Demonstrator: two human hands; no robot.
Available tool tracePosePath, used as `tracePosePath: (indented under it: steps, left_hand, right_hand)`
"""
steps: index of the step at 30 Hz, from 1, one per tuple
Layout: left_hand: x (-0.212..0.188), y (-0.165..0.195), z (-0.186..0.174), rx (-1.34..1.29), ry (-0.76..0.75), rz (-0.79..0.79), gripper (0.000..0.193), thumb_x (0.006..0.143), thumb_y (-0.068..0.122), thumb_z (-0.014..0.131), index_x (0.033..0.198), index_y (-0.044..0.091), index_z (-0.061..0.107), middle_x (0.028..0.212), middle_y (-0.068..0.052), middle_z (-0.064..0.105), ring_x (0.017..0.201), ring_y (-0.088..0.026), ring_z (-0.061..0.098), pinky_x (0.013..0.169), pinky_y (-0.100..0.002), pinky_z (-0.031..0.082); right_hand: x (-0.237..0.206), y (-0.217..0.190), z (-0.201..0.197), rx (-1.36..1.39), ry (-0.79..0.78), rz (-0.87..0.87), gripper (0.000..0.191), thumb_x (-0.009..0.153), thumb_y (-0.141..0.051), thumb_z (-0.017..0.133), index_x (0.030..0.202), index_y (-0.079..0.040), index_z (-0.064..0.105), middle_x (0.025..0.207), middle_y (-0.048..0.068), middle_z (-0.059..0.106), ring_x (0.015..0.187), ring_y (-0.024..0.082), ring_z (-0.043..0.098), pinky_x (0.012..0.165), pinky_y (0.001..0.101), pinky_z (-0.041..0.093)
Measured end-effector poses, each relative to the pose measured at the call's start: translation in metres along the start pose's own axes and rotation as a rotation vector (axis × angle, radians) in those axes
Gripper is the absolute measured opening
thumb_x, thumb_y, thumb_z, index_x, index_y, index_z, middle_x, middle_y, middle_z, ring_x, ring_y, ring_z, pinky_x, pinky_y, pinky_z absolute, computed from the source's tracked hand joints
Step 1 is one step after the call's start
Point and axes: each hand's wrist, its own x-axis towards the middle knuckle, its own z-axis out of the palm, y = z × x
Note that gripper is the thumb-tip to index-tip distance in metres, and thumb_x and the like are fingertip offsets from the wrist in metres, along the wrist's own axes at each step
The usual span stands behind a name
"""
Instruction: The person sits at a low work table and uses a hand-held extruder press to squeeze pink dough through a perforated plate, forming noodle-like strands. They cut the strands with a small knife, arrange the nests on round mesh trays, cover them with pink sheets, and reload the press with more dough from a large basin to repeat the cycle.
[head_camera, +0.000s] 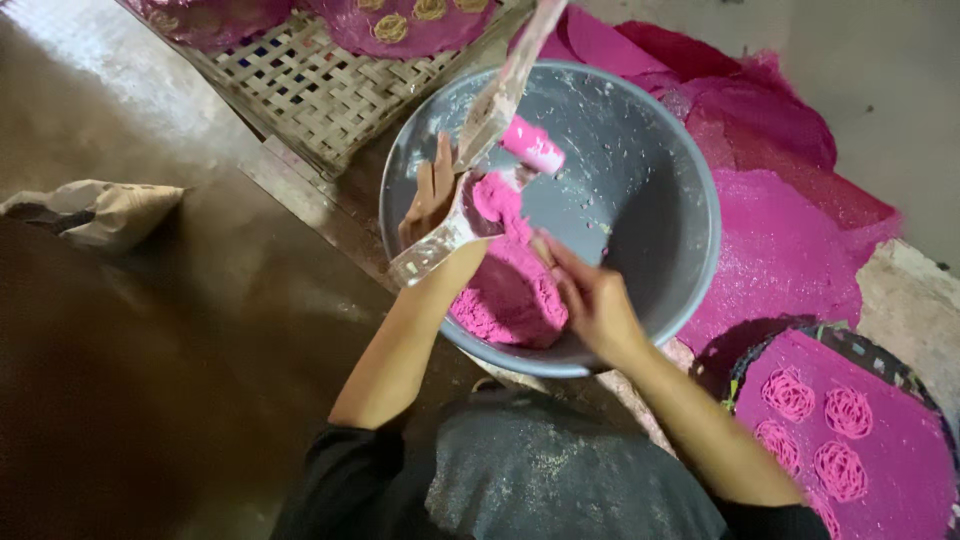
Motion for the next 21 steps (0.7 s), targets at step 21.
tracePosePath:
  steps: [21]
  left_hand:
    - [-0.037,-0.035,0.017,-0.794,-0.682,-0.094,0.063,0.077,0.016,0.079,0.138,0.011,0.061,0.116,-0.012,0.074,0.106,-0.026,0.070,0.095,-0.036,0.055]
  right_hand:
    - [0.022,-0.144,-0.080,-0.958,-0.287,-0.612,0.020,0.084,-0.021,0.063,0.103,-0.020,0.069,0.082,0.004,0.066,0.075,0.026,0.071,0.059,0.0423,0.058]
